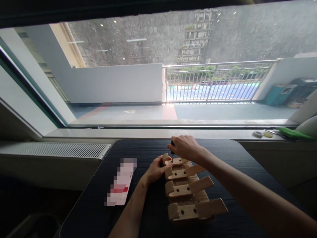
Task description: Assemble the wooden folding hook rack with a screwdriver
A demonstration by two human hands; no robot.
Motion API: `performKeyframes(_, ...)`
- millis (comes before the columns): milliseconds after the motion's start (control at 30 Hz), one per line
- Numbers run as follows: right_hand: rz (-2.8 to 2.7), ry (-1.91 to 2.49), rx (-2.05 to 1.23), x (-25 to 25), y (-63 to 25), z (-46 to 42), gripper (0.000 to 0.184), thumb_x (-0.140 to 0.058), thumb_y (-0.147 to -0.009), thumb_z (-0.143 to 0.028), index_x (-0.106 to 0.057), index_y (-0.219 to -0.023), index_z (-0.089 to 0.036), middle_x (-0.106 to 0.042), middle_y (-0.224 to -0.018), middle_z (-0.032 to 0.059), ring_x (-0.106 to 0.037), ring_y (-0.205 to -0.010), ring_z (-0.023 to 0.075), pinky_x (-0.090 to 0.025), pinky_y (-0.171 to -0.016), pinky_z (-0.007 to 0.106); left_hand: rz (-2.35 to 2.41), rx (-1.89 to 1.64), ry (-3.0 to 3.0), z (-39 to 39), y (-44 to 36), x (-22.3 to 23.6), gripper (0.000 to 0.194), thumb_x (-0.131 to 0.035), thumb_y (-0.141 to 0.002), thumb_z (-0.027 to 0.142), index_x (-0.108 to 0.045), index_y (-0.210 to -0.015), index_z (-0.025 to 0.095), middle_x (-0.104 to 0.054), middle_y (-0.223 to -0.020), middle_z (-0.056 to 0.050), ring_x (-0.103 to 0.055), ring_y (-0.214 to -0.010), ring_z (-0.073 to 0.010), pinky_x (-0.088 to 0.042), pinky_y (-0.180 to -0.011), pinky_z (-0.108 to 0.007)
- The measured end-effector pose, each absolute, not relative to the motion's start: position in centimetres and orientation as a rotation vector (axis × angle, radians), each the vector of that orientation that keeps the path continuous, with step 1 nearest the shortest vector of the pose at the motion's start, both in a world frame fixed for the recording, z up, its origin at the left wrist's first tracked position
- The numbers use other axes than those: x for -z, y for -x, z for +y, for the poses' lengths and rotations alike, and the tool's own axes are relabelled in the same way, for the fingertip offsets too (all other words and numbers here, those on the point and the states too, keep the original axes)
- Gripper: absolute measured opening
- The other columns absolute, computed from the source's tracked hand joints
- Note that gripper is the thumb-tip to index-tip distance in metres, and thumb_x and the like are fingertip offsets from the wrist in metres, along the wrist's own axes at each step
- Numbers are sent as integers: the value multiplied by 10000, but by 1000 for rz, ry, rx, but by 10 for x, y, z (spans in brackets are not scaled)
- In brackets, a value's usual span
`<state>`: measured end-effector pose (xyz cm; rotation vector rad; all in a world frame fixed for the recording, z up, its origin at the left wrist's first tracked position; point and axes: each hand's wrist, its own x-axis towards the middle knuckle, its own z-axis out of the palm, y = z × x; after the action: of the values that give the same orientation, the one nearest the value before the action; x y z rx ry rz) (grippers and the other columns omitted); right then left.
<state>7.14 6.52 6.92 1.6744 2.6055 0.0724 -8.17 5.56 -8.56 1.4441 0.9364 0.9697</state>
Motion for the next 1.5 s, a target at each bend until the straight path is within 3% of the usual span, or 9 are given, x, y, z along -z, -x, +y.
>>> performKeyframes(400, 2720, -1505, -17, -73, -75, 65, 280, -389, -901, -367, -595, -922, -179, -681, -849, 82, -621, -745, 185, -362, -590, 257, 949, -975, -1422, 58, 82, 90, 386, -718, -685, 314, -604, -1011, 142, -599, -857, -32, -538, -766, -137, -440, -758, -252)
performKeyframes(933, 2633, -1647, -137, -69, -66, 68, 370, -337, -917, -392, -602, -904, -134, -675, -808, 127, -641, -748, 227, -379, -584, 279, 953, -978, -1451, 57, 81, 89, 373, -719, -686, 312, -613, -1002, 145, -623, -880, -40, -560, -803, -157, -452, -785, -270)
performKeyframes(1100, 2700, -1562, -117, -72, -72, 66, 291, -348, -903, -341, -567, -993, -172, -679, -800, 80, -630, -704, 204, -346, -550, 272, 948, -984, -1445, 57, 82, 90, 378, -700, -709, 306, -598, -1036, 147, -629, -942, -57, -573, -842, -171, -452, -809, -282)
performKeyframes(1200, 2746, -1470, -81, -72, -77, 65, 234, -373, -887, -310, -573, -947, -205, -678, -807, 48, -618, -691, 181, -326, -539, 262, 948, -968, -1450, 57, 82, 92, 363, -697, -711, 300, -592, -1025, 150, -629, -921, -45, -575, -816, -158, -450, -809, -280)
performKeyframes(1500, 2720, -1442, 8, -72, -78, 68, 267, -387, -891, -319, -588, -987, -172, -683, -866, 87, -618, -740, 182, -376, -605, 264, 947, -960, -1455, 58, 82, 94, 343, -685, -724, 300, -591, -1021, 157, -631, -931, -41, -574, -839, -162, -447, -796, -264)
